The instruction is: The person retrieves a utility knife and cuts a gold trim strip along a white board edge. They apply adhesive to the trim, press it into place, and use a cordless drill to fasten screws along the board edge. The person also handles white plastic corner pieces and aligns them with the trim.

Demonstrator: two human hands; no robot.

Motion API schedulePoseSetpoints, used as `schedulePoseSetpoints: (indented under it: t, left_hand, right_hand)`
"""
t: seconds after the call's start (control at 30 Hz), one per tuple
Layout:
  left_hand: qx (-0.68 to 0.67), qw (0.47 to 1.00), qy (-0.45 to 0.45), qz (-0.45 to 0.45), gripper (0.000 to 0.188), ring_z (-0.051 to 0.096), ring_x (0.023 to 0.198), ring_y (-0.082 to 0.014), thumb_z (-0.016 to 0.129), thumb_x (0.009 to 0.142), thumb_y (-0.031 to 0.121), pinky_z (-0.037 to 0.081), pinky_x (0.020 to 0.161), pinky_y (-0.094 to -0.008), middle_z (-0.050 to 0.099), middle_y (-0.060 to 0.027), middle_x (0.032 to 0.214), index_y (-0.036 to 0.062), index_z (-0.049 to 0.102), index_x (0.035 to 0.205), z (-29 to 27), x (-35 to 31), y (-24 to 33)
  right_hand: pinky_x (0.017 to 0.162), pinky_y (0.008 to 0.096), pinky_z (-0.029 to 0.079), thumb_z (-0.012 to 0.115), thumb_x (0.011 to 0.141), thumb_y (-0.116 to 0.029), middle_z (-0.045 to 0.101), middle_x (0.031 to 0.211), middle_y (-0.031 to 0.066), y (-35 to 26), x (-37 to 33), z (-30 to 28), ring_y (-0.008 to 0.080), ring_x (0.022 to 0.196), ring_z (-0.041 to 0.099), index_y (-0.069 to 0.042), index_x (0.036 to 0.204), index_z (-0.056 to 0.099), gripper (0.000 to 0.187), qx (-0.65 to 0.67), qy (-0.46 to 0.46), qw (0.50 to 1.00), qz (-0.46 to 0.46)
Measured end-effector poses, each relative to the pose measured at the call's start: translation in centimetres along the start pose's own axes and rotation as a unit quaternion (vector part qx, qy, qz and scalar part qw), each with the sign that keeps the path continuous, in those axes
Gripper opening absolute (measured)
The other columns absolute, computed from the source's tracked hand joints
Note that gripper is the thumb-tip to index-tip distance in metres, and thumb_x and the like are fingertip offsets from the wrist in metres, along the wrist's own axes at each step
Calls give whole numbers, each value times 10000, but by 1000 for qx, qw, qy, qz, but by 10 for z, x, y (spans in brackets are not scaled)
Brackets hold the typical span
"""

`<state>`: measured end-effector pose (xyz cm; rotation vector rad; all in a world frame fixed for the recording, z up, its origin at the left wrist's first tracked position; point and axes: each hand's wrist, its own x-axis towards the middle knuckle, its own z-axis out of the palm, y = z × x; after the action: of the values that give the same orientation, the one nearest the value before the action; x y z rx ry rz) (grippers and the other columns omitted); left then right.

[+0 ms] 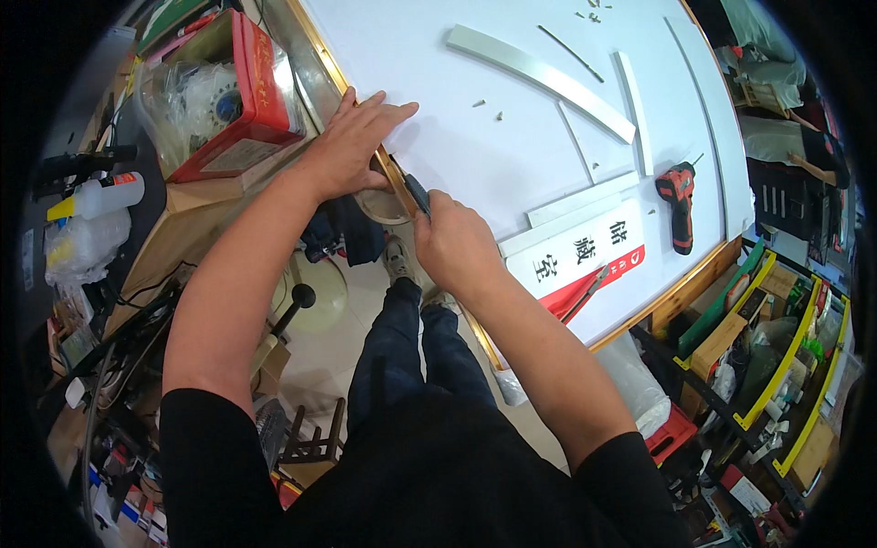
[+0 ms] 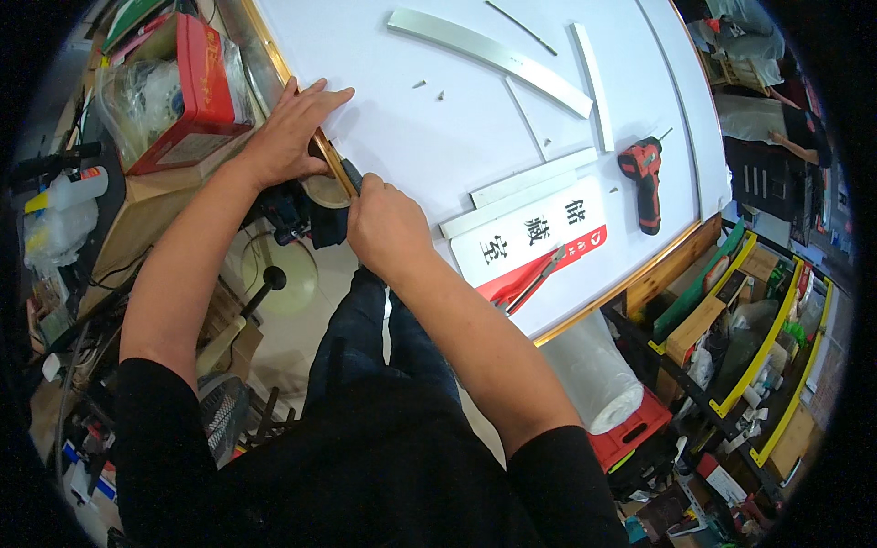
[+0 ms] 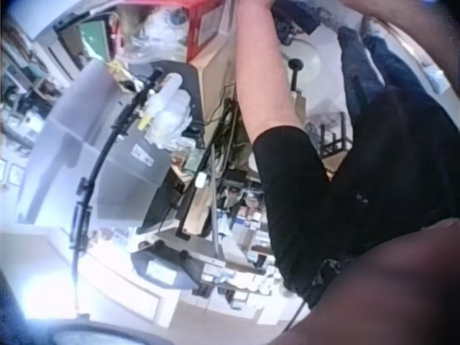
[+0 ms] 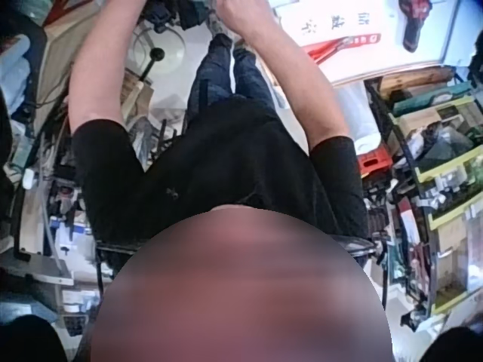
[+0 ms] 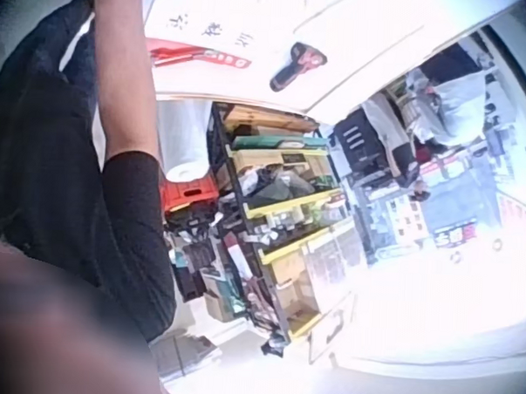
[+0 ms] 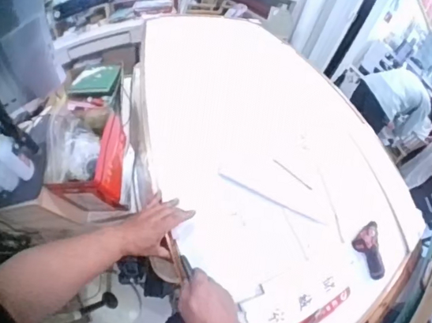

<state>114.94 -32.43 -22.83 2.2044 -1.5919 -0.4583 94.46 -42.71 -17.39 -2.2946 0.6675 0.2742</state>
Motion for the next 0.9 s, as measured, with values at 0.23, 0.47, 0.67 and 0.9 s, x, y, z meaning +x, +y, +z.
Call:
schedulePoseSetpoints:
  t: [0.23, 0.47, 0.67, 0.9]
  left_hand:
    - [30, 998, -48, 28, 745, 256, 1572, -413, 901, 677, 103, 88, 1283, -665, 450, -67, 1588, 281, 602, 1336, -4, 0, 3]
    - [38, 994, -86, 46, 403, 210, 1583, -440, 902, 704, 140, 5, 1242, -738, 447, -47, 1594, 229, 699, 1040, -9, 6, 7]
    - [38, 994, -91, 39, 351, 204, 1589, -429, 913, 712, 174, -17, 1241, -728, 449, -36, 1595, 230, 717, 998, -8, 9, 5]
    - [43, 994, -99, 26, 326, 204, 1593, -419, 917, 716, 194, -23, 1244, -720, 457, -24, 1594, 229, 725, 977, -9, 11, 6]
  right_hand:
    - [723, 519, 575, 565, 962, -103, 700, 829, 281, -3, 6, -1, 459, 777, 708, 36, 962, 564, 139, -35, -26, 999, -10]
    - [728, 518, 586, 583, 930, -78, 713, 837, 284, -5, 3, -4, 459, 790, 725, 50, 982, 563, 141, -27, -49, 998, 11]
    - [705, 529, 587, 599, 930, -85, 711, 820, 282, 8, -19, -9, 460, 765, 724, 54, 979, 556, 154, -40, -76, 996, 17]
    - [679, 545, 579, 574, 975, -113, 697, 813, 287, 29, -60, -8, 481, 743, 708, 43, 990, 544, 160, -34, -70, 997, 4]
